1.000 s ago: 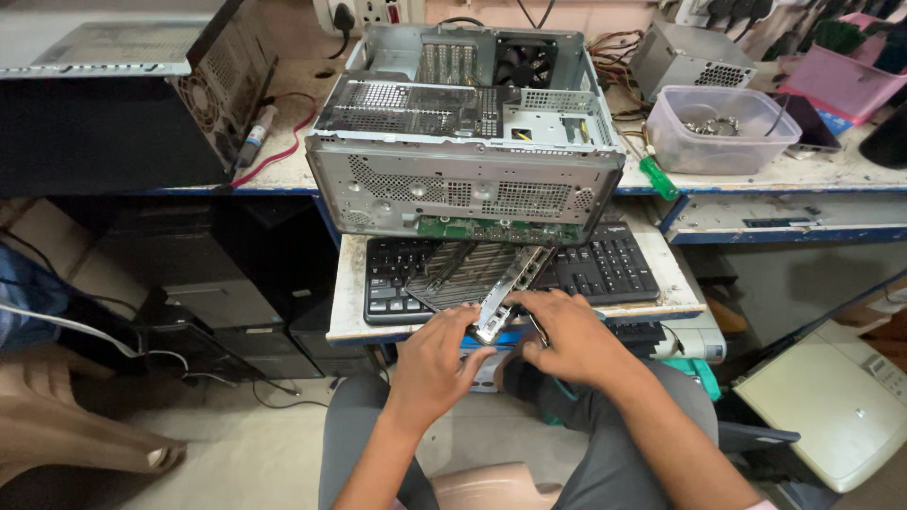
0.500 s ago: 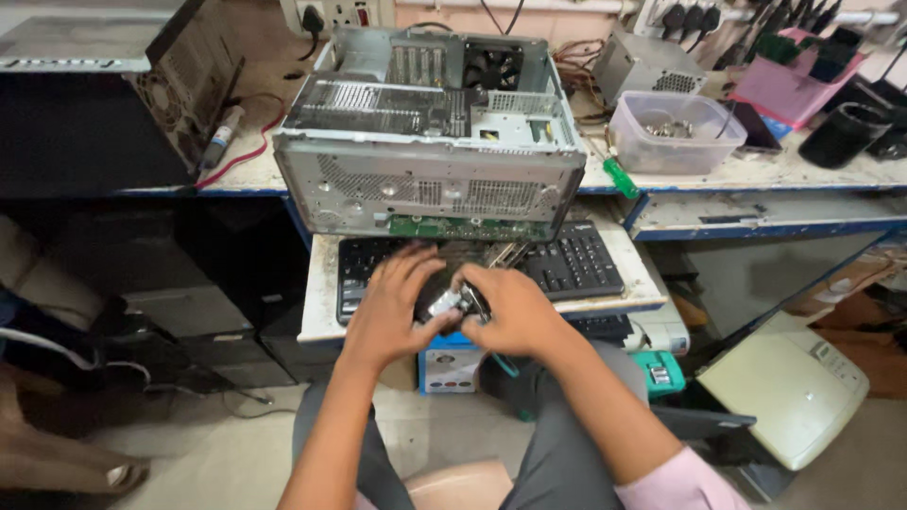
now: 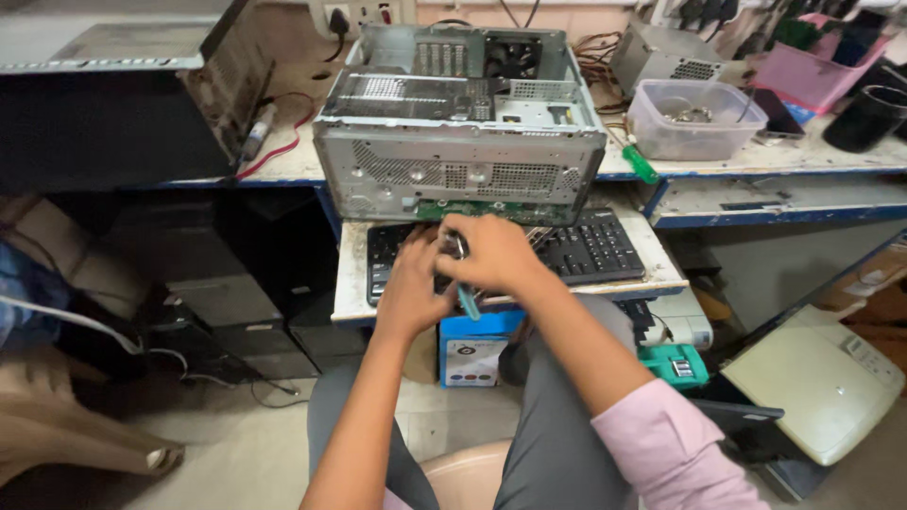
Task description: The person aligns and attaches the side panel to a desktop computer case. They repeatedly adjust the panel's position and press along the edges to secure it.
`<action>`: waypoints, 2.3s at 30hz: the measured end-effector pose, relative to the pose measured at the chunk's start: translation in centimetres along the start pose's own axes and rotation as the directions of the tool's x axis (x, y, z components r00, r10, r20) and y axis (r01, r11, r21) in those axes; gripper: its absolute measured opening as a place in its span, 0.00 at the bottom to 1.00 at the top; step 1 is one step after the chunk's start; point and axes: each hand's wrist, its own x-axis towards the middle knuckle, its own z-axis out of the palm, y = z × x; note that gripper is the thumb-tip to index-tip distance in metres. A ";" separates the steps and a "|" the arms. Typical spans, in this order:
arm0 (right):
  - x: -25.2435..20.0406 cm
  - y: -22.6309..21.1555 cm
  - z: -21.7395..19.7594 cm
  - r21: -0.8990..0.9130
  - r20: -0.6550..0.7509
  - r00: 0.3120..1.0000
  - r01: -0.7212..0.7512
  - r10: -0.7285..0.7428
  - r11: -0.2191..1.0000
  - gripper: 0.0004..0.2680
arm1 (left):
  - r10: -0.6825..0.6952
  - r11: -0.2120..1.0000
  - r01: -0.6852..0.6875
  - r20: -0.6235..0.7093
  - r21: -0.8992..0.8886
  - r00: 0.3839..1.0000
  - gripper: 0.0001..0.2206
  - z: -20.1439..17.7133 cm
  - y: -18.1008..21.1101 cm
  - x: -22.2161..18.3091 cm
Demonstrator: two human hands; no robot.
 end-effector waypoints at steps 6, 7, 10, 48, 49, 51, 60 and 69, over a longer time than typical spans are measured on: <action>-1.0 2.5 -1.3 0.041 0.157 0.950 0.267 -0.270 0.963 0.17 | -0.041 0.999 0.041 0.008 0.024 0.999 0.26 -0.3 0.6 0.2; -1.6 3.3 -1.4 0.013 0.208 0.962 0.179 -0.177 0.984 0.17 | -0.028 0.999 0.028 0.009 0.030 1.000 0.25 -0.3 0.8 0.1; -3.2 6.3 -2.1 -0.052 0.301 0.952 -0.046 0.060 0.998 0.18 | 0.003 1.000 -0.003 -0.001 0.021 1.000 0.24 -0.4 1.0 0.3; -2.7 24.9 -0.7 -0.323 -0.032 0.843 -0.517 0.537 0.793 0.20 | -0.114 0.991 0.125 -0.179 0.053 0.977 0.20 1.6 2.8 0.8; -2.7 24.5 -0.8 -0.361 -0.056 0.862 -0.487 0.503 0.795 0.20 | -0.111 0.979 0.132 -0.134 0.154 0.985 0.22 1.7 3.1 1.1; -3.2 23.5 -1.2 -0.380 -0.102 0.876 -0.472 0.471 0.795 0.20 | -0.112 0.927 0.123 -0.053 0.353 0.992 0.24 1.2 3.9 1.8; -5.6 19.4 -2.3 -0.349 -0.111 0.976 -0.214 0.186 0.912 0.21 | -0.434 0.863 0.232 0.422 0.449 0.796 0.52 -4.8 4.6 3.9; -5.3 9.3 -5.5 -0.406 0.043 0.890 -0.399 0.453 0.822 0.17 | -0.259 0.915 0.103 0.370 0.390 0.892 0.40 -5.3 4.3 1.3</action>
